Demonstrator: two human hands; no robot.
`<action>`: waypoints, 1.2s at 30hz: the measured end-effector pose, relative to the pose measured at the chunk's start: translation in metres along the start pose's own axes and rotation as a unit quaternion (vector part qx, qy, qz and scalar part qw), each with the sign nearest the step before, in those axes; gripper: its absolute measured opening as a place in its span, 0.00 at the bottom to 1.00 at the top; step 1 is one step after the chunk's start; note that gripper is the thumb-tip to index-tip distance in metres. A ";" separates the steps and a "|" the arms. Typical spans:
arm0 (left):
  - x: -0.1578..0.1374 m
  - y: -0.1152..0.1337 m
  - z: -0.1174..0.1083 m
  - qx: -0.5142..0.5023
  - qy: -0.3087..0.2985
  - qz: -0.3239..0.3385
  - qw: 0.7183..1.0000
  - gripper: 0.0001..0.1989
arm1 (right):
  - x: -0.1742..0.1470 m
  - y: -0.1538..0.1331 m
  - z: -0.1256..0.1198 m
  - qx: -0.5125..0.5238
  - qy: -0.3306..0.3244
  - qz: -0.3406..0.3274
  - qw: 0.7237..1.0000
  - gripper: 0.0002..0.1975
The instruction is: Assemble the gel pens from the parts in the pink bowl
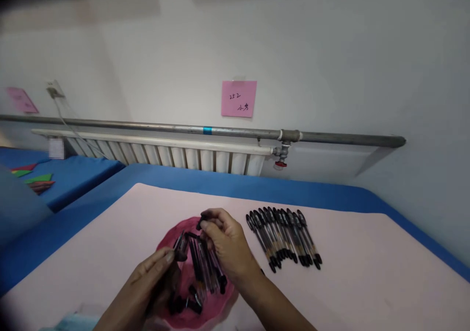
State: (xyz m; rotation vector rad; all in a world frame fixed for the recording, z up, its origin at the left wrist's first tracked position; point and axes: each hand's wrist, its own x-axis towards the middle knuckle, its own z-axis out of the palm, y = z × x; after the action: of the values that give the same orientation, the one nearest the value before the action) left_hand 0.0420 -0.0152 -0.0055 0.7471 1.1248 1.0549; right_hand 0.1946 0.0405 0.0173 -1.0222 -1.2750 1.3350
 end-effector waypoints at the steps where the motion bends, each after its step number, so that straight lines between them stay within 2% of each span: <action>1: 0.000 -0.001 0.001 -0.001 -0.002 -0.005 1.000 0.18 | -0.001 0.000 0.001 0.031 0.007 0.006 0.999 0.11; 3: -0.001 -0.003 0.002 -0.003 -0.009 -0.014 1.000 0.19 | -0.003 0.001 0.004 0.060 0.015 0.001 0.998 0.11; 7: 0.000 -0.005 0.002 -0.006 -0.028 -0.020 0.999 0.19 | -0.007 0.004 0.009 0.053 0.003 0.002 0.999 0.09; 14: -0.003 -0.001 0.003 -0.006 -0.015 -0.021 1.000 0.18 | -0.012 0.004 0.014 0.029 -0.028 0.018 0.999 0.07; 18: -0.003 0.000 0.004 -0.018 -0.016 -0.012 1.000 0.18 | -0.012 0.006 0.015 0.079 -0.031 0.056 0.995 0.09; 22: -0.003 -0.001 0.004 -0.034 -0.026 -0.013 0.999 0.17 | -0.013 0.007 0.016 0.063 -0.027 0.046 0.997 0.11; 28: -0.001 0.000 0.000 -0.042 -0.045 -0.036 0.997 0.19 | -0.015 0.012 0.018 0.051 -0.038 0.043 0.997 0.14; 32: -0.003 0.001 0.001 -0.077 -0.047 -0.016 0.996 0.19 | -0.016 0.015 0.021 0.043 -0.046 0.038 0.997 0.13; 36: -0.004 0.002 0.005 -0.090 -0.049 -0.004 0.995 0.24 | -0.016 0.020 0.023 0.058 -0.067 0.047 0.995 0.13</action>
State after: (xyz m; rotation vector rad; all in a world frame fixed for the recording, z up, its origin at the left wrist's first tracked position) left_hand 0.0462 -0.0185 -0.0008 0.6443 0.9355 1.0860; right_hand 0.1725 0.0214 -0.0009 -0.9341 -1.2459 1.5539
